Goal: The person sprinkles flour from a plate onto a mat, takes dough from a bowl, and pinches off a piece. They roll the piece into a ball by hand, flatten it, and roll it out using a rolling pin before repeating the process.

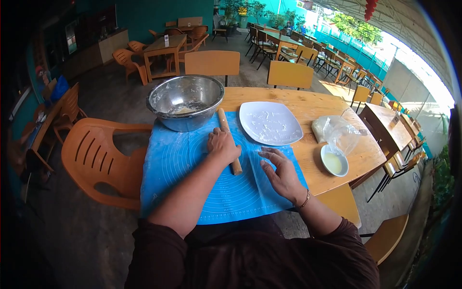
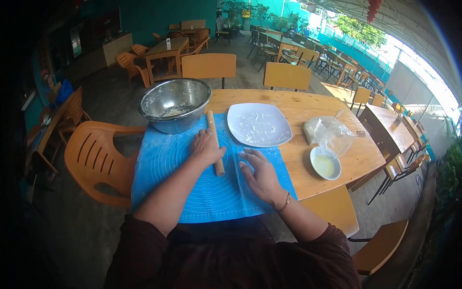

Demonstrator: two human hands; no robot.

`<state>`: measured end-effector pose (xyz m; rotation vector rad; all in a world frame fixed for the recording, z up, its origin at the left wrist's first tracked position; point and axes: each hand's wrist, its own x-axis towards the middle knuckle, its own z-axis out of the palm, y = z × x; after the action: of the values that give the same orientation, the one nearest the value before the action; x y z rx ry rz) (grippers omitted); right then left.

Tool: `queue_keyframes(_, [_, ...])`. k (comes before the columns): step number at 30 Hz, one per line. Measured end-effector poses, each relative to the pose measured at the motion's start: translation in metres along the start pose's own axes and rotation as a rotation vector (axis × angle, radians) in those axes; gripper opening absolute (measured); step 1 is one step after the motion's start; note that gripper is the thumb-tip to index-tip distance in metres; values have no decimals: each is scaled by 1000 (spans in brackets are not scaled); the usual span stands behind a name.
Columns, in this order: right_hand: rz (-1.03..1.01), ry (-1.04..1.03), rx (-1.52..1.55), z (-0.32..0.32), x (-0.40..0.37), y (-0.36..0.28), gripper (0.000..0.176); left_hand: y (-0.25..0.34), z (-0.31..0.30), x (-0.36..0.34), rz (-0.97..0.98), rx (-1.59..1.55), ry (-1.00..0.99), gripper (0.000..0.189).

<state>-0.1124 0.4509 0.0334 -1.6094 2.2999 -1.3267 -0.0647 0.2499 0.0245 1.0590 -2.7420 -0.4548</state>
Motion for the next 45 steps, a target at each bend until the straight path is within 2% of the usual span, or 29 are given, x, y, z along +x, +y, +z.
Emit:
queue_keyframes(2, [-13,-72,-25,7,-17,4,33,-3,2,4,-25,-46,-5,76])
queue_keyframes(3, [-4,-149,-66,11,-24,6,39,-4,-2,2,-70,-108,-49,72])
queue_keyframes(4, [-12,-142,-65,13,-30,7,39,-6,-6,0,-115,-168,-91,69])
queue_keyframes(7, [-226,-358,-241,22,-34,6,53,-13,-26,-9,-147,-273,-167,60])
queue_keyframes(10, [-291,-419,-381,36,-23,17,58,-28,-53,-31,-120,-286,-214,55])
queue_keyframes(11, [-263,-469,-410,39,-14,20,66,-35,-60,-43,-90,-286,-144,53])
queue_keyframes(15, [-202,-451,-578,67,28,24,80,-92,-63,-70,-5,-327,-5,47])
queue_keyframes(16, [-206,-450,-569,76,38,17,80,-106,-59,-75,-19,-355,-6,42])
queue_keyframes(18, [-9,-418,-685,98,52,-3,79,-132,-47,-82,-34,-379,-6,37])
queue_keyframes(19, [-12,-415,-681,110,52,-13,79,-144,-40,-84,-15,-456,-18,34])
queue_keyframes(21, [-138,-475,-617,131,45,-28,76,-157,-32,-84,8,-533,-26,32])
queue_keyframes(22, [-139,-473,-620,133,35,-34,76,-159,-30,-84,24,-573,-8,30])
queue_keyframes(23, [-255,-537,-551,134,22,-40,74,-162,-27,-85,40,-617,9,28])
queue_keyframes(24, [-370,-602,-482,133,12,-46,73,-165,-22,-86,42,-625,12,28])
queue_keyframes(27, [-488,-635,-407,105,-13,-30,69,-168,-14,-86,101,-756,33,25])
queue_keyframes(29, [-397,-558,-531,76,-18,-12,66,-165,-20,-91,62,-761,-3,21])
queue_keyframes(31, [-211,-550,-597,47,-10,4,66,-163,-23,-94,65,-776,-19,21])
queue_keyframes(32, [-209,-557,-597,39,-8,9,66,-162,-24,-96,75,-780,-26,22])
queue_keyframes(34, [-10,-509,-641,29,-5,15,69,-160,-25,-100,81,-849,0,21])
queue_keyframes(39, [-110,-499,-557,67,-11,-12,71,-170,-24,-95,61,-930,-29,21])
queue_keyframes(41, [-228,-430,-562,76,3,-30,71,-165,-29,-101,39,-954,-27,21])
queue_keyframes(44, [-239,-410,-493,90,40,-9,71,-166,-32,-104,18,-983,-29,21])
queue_keyframes(45, [-120,-486,-449,90,48,0,72,-167,-32,-104,25,-993,-30,21])
